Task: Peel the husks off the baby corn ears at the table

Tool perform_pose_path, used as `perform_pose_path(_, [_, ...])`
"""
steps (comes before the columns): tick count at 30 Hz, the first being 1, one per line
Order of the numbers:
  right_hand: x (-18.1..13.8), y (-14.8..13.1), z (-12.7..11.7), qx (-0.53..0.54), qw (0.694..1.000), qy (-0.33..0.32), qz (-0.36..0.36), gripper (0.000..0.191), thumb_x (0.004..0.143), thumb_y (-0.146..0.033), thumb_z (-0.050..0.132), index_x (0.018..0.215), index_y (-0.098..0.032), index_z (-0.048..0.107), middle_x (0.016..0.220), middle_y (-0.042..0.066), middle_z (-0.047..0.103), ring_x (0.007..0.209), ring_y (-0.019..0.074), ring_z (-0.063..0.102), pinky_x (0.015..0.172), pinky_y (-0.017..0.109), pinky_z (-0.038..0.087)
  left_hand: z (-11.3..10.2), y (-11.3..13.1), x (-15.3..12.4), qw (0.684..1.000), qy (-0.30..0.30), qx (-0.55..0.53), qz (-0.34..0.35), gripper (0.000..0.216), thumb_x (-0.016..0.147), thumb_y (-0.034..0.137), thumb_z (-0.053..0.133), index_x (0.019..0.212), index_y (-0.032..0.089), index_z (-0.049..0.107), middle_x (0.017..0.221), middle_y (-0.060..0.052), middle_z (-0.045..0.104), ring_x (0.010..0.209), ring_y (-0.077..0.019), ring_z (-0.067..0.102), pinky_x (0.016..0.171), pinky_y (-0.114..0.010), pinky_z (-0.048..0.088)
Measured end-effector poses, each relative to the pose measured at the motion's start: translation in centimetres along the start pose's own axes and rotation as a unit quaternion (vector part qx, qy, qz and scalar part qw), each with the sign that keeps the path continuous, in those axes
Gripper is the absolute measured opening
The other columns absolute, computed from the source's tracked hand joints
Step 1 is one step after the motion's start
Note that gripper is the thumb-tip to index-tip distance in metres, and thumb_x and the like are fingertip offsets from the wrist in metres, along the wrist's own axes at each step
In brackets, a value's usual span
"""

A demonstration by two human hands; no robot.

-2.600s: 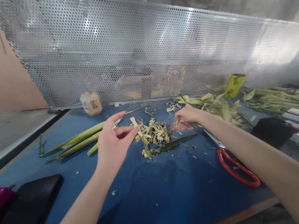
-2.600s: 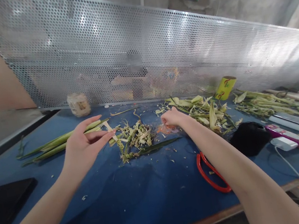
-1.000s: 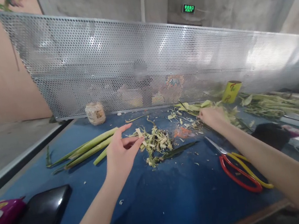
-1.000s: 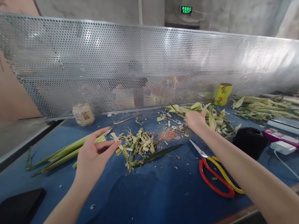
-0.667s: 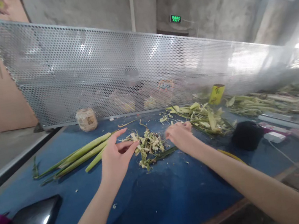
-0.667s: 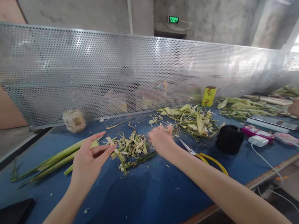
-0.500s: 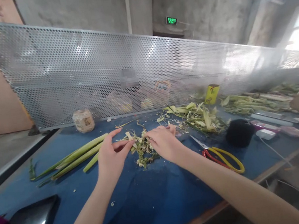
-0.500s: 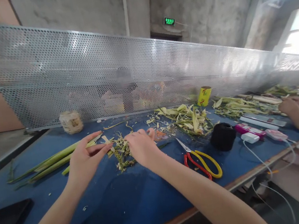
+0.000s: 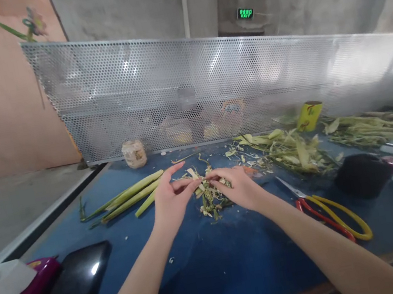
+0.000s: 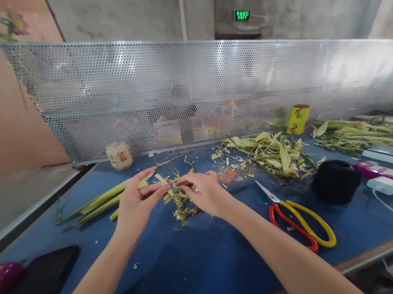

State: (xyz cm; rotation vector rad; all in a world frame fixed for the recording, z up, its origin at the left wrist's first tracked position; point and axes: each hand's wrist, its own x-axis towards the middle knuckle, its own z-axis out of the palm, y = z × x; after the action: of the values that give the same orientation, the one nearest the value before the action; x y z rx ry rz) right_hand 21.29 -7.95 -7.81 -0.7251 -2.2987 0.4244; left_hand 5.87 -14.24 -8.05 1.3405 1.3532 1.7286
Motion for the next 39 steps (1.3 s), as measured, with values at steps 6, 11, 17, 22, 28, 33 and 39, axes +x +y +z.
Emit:
perform_pose_path(6, [-0.3, -0.5, -0.3, 0.049, 0.999, -0.010, 0.015, 0.018, 0.081, -0.028, 0.046, 0.087, -0.022, 0.061, 0.079, 0.000, 0.067, 0.072, 0.0129, 0.060, 0.077, 0.032, 0.038, 0.1, -0.3, -0.1, 1.000, -0.006, 0.001, -0.002, 0.058, 0.062, 0.028, 0.067, 0.114, 0.016, 0.043, 0.072, -0.003, 0.068, 0.069, -0.0151, 0.064, 0.068, -0.027, 0.049])
perform_pose_path(11, [-0.4, 0.3, 0.0, 0.125, 0.991, -0.020, 0.051, 0.017, 0.075, -0.025, 0.055, 0.090, -0.020, 0.060, 0.073, 0.001, 0.067, 0.069, 0.0138, 0.061, 0.066, 0.028, 0.045, 0.3, -0.4, -0.3, 0.999, -0.017, 0.040, 0.015, 0.055, 0.064, 0.029, 0.066, 0.113, 0.016, 0.044, 0.070, -0.004, 0.068, 0.066, -0.0161, 0.064, 0.063, -0.027, 0.049])
perform_pose_path(17, [-0.5, 0.4, -0.5, 0.046, 0.998, 0.022, 0.027, 0.015, 0.075, -0.022, 0.053, 0.087, -0.023, 0.062, 0.072, -0.001, 0.067, 0.064, 0.0127, 0.060, 0.064, 0.028, 0.044, 0.3, -0.6, -0.4, 0.997, -0.027, 0.071, 0.018, 0.054, 0.064, 0.031, 0.066, 0.112, 0.018, 0.045, 0.071, -0.004, 0.068, 0.062, -0.0141, 0.062, 0.058, -0.024, 0.047])
perform_pose_path(22, [-0.7, 0.1, -0.5, 0.001, 0.999, 0.051, -0.010, 0.023, 0.078, -0.022, 0.050, 0.099, -0.024, 0.059, 0.078, -0.001, 0.068, 0.064, 0.0116, 0.060, 0.065, 0.027, 0.043, 0.3, -0.8, -0.3, 0.997, -0.016, 0.073, 0.016, 0.053, 0.064, 0.030, 0.066, 0.112, 0.018, 0.045, 0.071, -0.004, 0.068, 0.060, -0.0136, 0.061, 0.057, -0.024, 0.046])
perform_pose_path(28, [-0.8, -0.2, -0.3, 0.013, 0.997, 0.064, -0.038, 0.021, 0.078, -0.019, 0.049, 0.095, -0.024, 0.059, 0.085, 0.000, 0.066, 0.076, 0.0131, 0.060, 0.065, 0.026, 0.044, 0.3, -0.8, -0.4, 0.996, -0.020, 0.083, 0.012, 0.052, 0.064, 0.026, 0.064, 0.112, 0.017, 0.044, 0.066, -0.002, 0.067, 0.056, -0.0125, 0.060, 0.054, -0.023, 0.045])
perform_pose_path(33, [-1.2, -0.4, 0.6, -0.059, 0.985, 0.034, -0.158, 0.018, 0.081, -0.021, 0.047, 0.096, -0.023, 0.057, 0.087, 0.002, 0.063, 0.083, 0.0137, 0.055, 0.077, 0.030, 0.039, 0.5, -0.4, -0.4, 0.997, -0.001, 0.076, 0.000, 0.051, 0.064, 0.022, 0.063, 0.110, 0.016, 0.044, 0.066, -0.002, 0.067, 0.059, -0.0136, 0.061, 0.056, -0.024, 0.046])
perform_pose_path(39, [-1.6, -0.9, 1.8, -0.221, 0.944, 0.086, -0.231, 0.012, 0.077, -0.028, 0.053, 0.084, -0.020, 0.058, 0.089, 0.006, 0.054, 0.085, 0.0184, 0.046, 0.074, 0.033, 0.033, 0.8, -0.8, -0.4, 0.998, 0.011, -0.003, -0.065, 0.054, 0.059, 0.017, 0.066, 0.109, 0.014, 0.044, 0.064, -0.002, 0.066, 0.059, -0.0149, 0.063, 0.057, -0.025, 0.048])
